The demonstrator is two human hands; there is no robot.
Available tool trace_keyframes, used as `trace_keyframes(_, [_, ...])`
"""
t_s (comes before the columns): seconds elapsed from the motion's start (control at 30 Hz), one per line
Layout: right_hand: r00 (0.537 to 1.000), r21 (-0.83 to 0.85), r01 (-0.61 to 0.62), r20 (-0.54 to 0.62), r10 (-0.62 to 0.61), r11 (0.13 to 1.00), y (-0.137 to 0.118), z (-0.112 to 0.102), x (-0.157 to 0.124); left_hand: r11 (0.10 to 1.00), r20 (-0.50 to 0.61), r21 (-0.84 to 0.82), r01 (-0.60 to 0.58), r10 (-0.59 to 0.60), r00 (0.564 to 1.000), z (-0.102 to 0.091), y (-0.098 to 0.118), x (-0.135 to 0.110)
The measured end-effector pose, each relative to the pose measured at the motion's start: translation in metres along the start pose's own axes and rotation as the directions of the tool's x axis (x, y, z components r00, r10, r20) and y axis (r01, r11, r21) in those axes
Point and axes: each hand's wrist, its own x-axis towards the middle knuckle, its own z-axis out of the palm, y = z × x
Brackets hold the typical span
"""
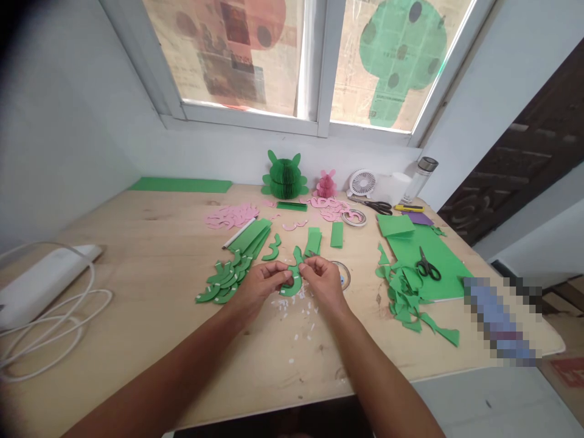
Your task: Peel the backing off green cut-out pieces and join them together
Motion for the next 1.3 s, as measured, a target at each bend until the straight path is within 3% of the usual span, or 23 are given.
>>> trace_keyframes(0.17, [0.984,-0.123,0.154,-0.069,-0.163,0.980,-0.003,0.001,-0.003,0.994,-0.140,0.014,-0.105,0.106,0.984,-0.001,-0.001,0.002])
trace_keyframes(0.27, [0.971,-0.221,0.224,-0.038,-0.238,0.949,-0.003,0.003,-0.005,0.978,-0.196,0.101,-0.181,0.198,0.960,-0.002,-0.005,0.003])
trace_keyframes(0.4, [0.974,-0.314,0.224,0.082,-0.209,0.922,0.001,0.005,-0.007,0.943,-0.222,0.199,-0.266,0.308,0.925,-0.003,-0.011,0.004])
trace_keyframes(0.5, [0.981,-0.321,0.192,0.085,-0.174,0.927,0.005,0.006,-0.006,0.930,-0.231,0.230,-0.285,0.337,0.913,-0.003,-0.013,0.004])
trace_keyframes(0.97, [0.988,-0.260,0.152,0.035,-0.148,0.954,0.012,0.009,-0.003,0.981,-0.193,0.096,-0.169,0.185,0.964,0.002,-0.003,0.001])
trace_keyframes(1.3, [0.979,-0.349,0.200,0.025,-0.205,0.916,0.011,0.009,-0.005,0.993,-0.133,0.012,-0.117,0.117,0.984,-0.003,-0.008,0.005])
